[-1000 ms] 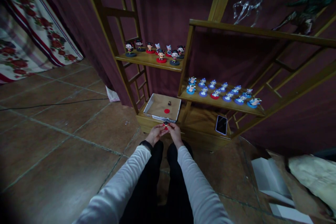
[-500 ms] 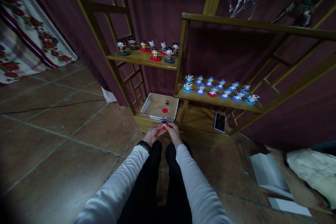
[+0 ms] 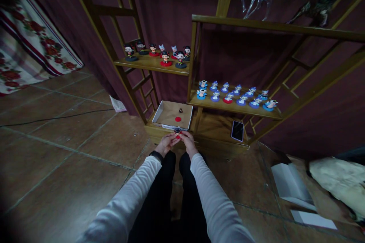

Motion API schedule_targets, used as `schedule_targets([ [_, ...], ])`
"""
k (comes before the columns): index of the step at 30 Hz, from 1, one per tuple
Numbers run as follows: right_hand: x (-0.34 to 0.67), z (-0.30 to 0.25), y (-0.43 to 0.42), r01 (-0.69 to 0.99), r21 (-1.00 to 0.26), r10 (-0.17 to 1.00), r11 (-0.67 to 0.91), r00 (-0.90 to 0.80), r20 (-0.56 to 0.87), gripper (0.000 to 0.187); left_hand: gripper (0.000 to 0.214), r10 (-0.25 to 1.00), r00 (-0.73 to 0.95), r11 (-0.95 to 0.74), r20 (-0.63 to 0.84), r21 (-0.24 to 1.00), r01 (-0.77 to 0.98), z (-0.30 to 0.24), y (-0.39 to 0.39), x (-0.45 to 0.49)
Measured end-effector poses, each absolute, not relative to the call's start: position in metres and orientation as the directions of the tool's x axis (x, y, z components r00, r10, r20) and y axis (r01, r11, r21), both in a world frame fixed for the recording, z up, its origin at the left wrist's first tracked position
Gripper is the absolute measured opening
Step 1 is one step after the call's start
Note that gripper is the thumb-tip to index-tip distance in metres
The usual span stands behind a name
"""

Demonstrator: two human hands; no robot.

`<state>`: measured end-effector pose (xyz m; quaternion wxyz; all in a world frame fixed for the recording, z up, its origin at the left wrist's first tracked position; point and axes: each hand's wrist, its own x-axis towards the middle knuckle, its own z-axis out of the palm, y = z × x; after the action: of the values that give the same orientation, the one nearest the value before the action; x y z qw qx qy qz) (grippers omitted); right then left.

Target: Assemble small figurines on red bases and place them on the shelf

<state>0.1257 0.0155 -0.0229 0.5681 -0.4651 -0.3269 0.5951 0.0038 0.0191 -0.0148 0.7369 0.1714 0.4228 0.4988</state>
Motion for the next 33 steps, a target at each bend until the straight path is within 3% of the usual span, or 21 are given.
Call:
schedule_targets([
  [9, 0.129, -0.016, 0.009, -0.360, -0.922, 0.988, -0.143, -0.002, -0.153, 0.039, 0.011, 0.899, 0.162, 0.423, -0.406, 0.713, -0.559, -0.003, 0.011, -0.001],
  [33, 0.122, -0.016, 0.012, -0.312, -0.947, 0.991, -0.080, 0.076, -0.109, 0.030, 0.019, 0.894, 0.066, 0.403, -0.443, 0.732, -0.549, -0.006, 0.011, 0.003],
])
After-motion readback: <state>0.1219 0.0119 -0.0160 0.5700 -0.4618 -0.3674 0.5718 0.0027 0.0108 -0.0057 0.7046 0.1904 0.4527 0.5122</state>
